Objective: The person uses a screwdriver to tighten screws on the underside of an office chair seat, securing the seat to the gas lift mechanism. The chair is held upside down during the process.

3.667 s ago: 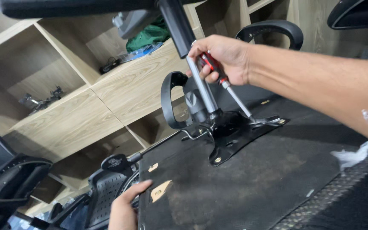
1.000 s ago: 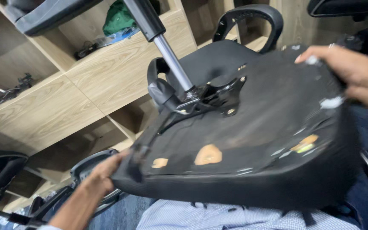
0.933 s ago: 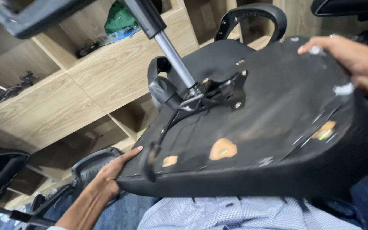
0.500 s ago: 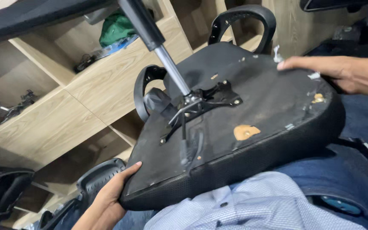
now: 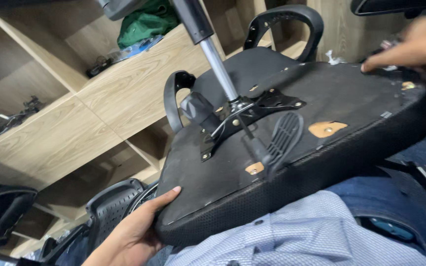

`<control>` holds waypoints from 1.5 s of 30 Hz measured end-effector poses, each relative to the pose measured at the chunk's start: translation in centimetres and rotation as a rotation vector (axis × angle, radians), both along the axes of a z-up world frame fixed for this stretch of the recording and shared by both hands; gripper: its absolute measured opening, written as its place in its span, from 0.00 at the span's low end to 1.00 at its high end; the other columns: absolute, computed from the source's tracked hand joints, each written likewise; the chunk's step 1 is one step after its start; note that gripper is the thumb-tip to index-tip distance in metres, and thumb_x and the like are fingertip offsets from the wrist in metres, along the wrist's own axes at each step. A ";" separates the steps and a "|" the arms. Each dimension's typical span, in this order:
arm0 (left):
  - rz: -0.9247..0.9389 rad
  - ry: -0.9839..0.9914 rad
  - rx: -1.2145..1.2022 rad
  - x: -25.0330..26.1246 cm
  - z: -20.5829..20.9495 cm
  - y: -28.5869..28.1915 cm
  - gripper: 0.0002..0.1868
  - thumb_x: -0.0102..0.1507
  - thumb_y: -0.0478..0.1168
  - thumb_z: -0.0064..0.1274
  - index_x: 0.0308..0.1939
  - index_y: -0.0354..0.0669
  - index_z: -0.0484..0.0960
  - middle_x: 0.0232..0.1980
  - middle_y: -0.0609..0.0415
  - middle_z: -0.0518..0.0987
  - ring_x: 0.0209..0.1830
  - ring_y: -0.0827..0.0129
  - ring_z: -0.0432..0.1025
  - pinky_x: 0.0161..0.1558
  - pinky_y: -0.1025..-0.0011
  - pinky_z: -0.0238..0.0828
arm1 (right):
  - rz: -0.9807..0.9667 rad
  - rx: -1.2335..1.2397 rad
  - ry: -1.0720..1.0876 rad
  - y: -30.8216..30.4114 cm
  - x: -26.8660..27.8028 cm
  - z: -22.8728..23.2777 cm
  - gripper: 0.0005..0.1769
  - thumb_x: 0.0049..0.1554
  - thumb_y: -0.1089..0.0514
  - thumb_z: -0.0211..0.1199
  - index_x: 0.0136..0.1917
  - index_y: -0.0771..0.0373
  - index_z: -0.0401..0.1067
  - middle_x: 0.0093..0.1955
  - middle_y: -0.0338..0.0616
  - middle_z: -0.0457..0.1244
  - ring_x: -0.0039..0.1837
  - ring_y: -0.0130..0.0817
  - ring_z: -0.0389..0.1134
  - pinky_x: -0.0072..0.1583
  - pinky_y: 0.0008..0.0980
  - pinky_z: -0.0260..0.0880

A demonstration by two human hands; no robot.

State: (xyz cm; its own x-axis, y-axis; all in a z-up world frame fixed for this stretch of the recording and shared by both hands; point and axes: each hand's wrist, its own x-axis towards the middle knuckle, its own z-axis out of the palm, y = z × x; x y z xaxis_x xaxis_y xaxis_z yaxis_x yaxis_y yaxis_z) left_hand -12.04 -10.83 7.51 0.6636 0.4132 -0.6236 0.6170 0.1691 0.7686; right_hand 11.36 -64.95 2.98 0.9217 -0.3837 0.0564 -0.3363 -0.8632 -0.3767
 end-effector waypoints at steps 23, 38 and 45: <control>-1.400 -0.886 0.405 18.4 2.9 -15.6 0.27 0.58 0.38 0.64 0.58 0.29 0.77 0.50 0.46 0.86 0.52 0.66 0.82 0.57 0.75 0.77 | 0.906 1.291 -0.755 21.8 -4.2 9.8 0.17 0.66 0.45 0.60 0.58 0.59 0.72 0.37 0.35 0.64 0.31 0.19 0.61 0.30 0.21 0.59; -1.172 -1.098 0.766 20.8 -0.2 -19.1 0.13 0.48 0.39 0.73 0.32 0.37 0.89 0.30 0.55 0.87 0.29 0.74 0.81 0.35 0.76 0.77 | 0.995 1.217 -0.830 22.4 -3.1 8.9 0.23 0.64 0.40 0.59 0.61 0.59 0.73 0.38 0.33 0.64 0.36 0.19 0.62 0.39 0.19 0.64; -1.102 -0.974 0.614 19.9 0.1 -19.4 0.13 0.48 0.38 0.72 0.33 0.37 0.89 0.29 0.52 0.86 0.24 0.74 0.78 0.28 0.73 0.76 | 0.942 1.265 -0.763 22.1 -1.7 9.8 0.14 0.67 0.52 0.60 0.62 0.60 0.74 0.43 0.33 0.64 0.42 0.18 0.66 0.44 0.21 0.70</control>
